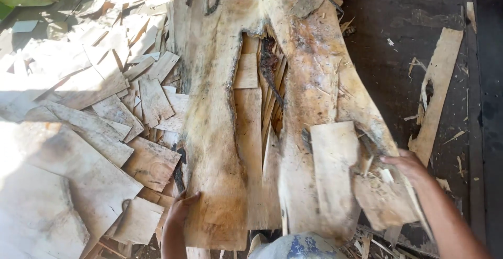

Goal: The person uses a rope to pull a piece of wood through a stationary blade to split it into thinner planks. They then pick up the split pieces and stack them on a pile of other processed wood pieces.

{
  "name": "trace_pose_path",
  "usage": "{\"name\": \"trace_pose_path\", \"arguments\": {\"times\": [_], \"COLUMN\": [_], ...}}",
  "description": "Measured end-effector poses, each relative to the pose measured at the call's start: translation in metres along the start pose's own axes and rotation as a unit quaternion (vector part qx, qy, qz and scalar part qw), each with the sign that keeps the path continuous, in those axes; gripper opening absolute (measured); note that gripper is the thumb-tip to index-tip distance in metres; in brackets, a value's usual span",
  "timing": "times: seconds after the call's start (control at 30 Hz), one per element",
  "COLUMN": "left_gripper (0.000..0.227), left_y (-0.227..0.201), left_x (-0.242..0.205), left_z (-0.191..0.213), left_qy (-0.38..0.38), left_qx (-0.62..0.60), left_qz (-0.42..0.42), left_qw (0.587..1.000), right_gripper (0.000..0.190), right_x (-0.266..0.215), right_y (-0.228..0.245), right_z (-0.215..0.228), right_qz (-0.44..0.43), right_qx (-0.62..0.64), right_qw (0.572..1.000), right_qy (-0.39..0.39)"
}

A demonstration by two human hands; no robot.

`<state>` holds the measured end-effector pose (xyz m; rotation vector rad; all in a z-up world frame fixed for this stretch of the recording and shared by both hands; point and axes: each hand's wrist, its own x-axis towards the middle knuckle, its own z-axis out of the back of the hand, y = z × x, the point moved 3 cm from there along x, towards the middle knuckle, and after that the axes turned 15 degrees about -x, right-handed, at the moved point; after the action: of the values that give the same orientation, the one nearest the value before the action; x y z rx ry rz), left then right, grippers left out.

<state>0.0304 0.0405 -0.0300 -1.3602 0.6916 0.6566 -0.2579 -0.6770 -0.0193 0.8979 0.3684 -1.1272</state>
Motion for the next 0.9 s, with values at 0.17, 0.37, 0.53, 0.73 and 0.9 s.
{"name": "trace_pose_path", "arguments": {"times": [0.17,0.37,0.53,0.73,0.9], "left_gripper": [0.088,0.073,0.060,0.052,0.052], "left_y": [0.044,0.115,0.139,0.076,0.055], "left_x": [0.039,-0.006,0.034,-0.023,-0.022], "left_z": [0.065,0.177,0.245,0.118,0.043], "left_qy": [0.009,-0.026,-0.077,-0.087,-0.121], "left_qx": [-0.043,0.004,0.097,-0.093,0.143], "left_qz": [-0.032,-0.057,-0.097,-0.048,0.018], "left_qw": [0.999,0.998,0.988,0.991,0.982], "right_gripper": [0.092,0.125,0.130,0.117,0.094], "right_x": [0.018,0.039,0.057,0.100,0.068], "right_y": [-0.048,-0.093,-0.101,-0.121,-0.080], "right_z": [0.063,0.103,0.120,0.068,0.039], "right_qz": [-0.016,-0.058,-0.099,-0.136,-0.051], "right_qx": [-0.039,-0.059,-0.084,-0.027,0.053], "right_qw": [0.999,0.995,0.990,0.990,0.997], "right_qy": [-0.024,-0.050,-0.049,0.036,0.038]}}
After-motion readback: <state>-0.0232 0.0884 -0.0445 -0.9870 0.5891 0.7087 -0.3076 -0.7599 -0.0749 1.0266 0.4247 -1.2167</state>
